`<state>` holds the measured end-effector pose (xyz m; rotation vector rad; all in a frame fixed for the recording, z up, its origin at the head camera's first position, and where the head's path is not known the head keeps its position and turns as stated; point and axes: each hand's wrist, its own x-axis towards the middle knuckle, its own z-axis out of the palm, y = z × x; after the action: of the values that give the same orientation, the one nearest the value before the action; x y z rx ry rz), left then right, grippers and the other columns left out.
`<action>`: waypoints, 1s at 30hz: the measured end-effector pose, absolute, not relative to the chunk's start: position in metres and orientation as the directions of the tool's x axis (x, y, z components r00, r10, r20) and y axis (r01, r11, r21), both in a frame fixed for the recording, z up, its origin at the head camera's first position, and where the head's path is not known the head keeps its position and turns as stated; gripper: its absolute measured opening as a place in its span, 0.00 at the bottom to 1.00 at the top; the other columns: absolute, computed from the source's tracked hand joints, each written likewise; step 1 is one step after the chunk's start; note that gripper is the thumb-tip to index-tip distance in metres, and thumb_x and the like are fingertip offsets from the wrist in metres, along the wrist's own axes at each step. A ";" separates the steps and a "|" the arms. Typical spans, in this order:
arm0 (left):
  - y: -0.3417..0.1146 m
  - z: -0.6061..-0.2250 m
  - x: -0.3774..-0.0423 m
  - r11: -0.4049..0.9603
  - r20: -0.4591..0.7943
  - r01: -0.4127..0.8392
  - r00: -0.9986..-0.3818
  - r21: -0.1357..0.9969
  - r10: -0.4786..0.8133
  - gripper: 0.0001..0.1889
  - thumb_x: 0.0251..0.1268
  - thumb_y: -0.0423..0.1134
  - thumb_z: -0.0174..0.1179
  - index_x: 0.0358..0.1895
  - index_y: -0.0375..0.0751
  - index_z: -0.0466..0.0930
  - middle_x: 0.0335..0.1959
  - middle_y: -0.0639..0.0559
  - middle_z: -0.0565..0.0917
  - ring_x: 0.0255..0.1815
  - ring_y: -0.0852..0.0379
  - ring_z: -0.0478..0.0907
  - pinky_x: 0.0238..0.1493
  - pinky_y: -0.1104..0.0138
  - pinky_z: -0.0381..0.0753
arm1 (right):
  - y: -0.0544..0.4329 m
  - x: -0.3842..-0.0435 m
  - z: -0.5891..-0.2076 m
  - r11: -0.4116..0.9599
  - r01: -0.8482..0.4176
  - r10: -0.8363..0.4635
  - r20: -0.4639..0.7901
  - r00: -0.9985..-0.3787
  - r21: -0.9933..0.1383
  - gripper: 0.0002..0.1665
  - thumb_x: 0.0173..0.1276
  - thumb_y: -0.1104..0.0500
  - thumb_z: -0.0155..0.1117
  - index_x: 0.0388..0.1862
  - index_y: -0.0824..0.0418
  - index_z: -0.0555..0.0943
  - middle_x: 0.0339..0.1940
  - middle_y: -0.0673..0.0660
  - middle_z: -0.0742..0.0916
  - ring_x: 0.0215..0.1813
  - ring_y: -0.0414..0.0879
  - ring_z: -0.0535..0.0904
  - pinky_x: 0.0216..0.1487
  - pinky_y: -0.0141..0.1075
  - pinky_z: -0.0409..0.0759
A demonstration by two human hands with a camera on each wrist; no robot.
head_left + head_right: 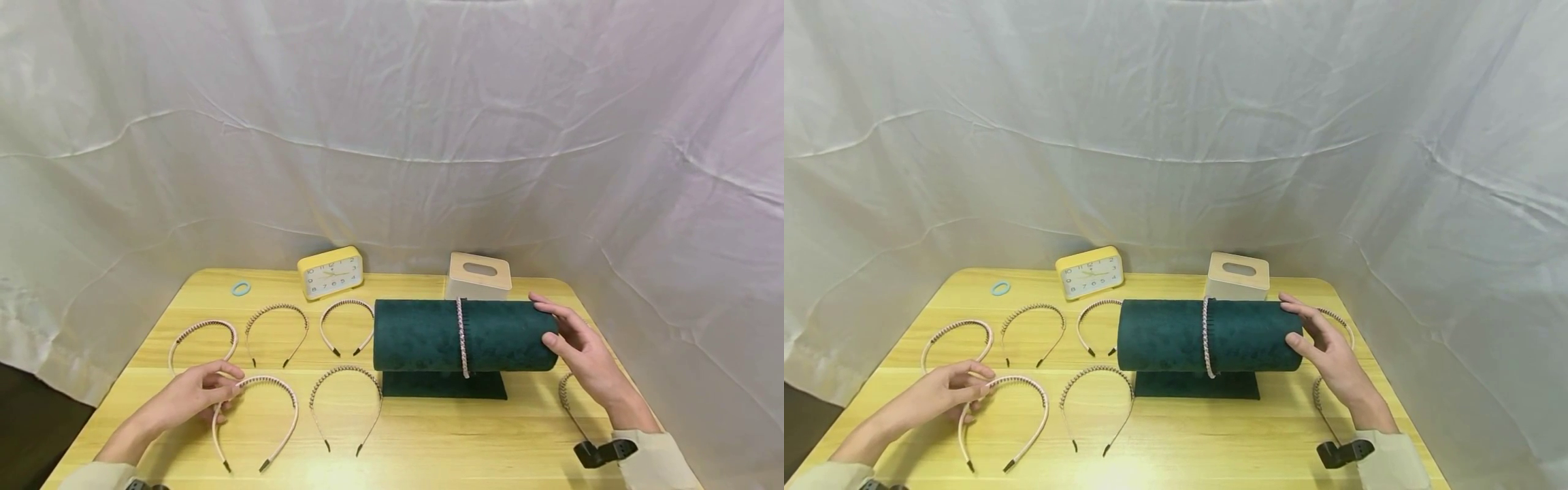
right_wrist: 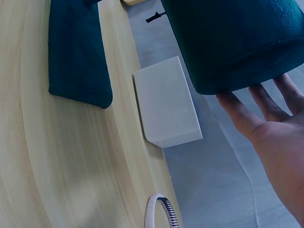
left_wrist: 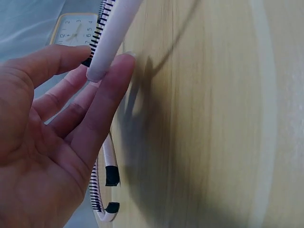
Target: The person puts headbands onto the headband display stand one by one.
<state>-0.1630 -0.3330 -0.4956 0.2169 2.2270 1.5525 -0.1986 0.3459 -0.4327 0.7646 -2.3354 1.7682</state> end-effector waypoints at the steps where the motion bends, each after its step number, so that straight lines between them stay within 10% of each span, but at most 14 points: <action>1: -0.333 -0.495 -0.163 0.377 -0.245 -0.102 -0.903 0.921 0.353 0.22 0.82 0.36 0.63 0.67 0.22 0.71 0.45 0.38 0.88 0.36 0.53 0.85 0.34 0.58 0.93 | 0.346 -0.199 -0.433 0.195 -0.455 -0.323 0.381 -0.866 -0.869 0.31 0.83 0.75 0.52 0.83 0.71 0.65 0.89 0.60 0.67 0.80 0.36 0.73 0.70 0.24 0.78; 11: -0.335 -0.497 -0.161 0.410 -0.290 -0.147 -0.905 0.900 0.312 0.21 0.84 0.44 0.62 0.66 0.32 0.73 0.48 0.42 0.87 0.40 0.54 0.85 0.34 0.59 0.91 | 0.348 -0.200 -0.435 0.203 -0.459 -0.328 0.382 -0.864 -0.865 0.31 0.84 0.75 0.52 0.83 0.70 0.65 0.89 0.59 0.67 0.80 0.36 0.72 0.70 0.24 0.77; 30: -0.357 -0.494 -0.162 0.044 -0.197 -0.209 -0.804 0.977 0.562 0.18 0.91 0.35 0.44 0.70 0.50 0.78 0.62 0.56 0.83 0.53 0.57 0.85 0.53 0.51 0.93 | 0.348 -0.200 -0.436 0.212 -0.463 -0.324 0.385 -0.864 -0.861 0.31 0.84 0.74 0.52 0.83 0.70 0.66 0.89 0.58 0.67 0.81 0.36 0.71 0.70 0.23 0.77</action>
<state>-0.1620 -0.3572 -0.4939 0.3551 1.7778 1.8157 -0.2002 0.3485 -0.4358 0.7679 -2.3486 1.7376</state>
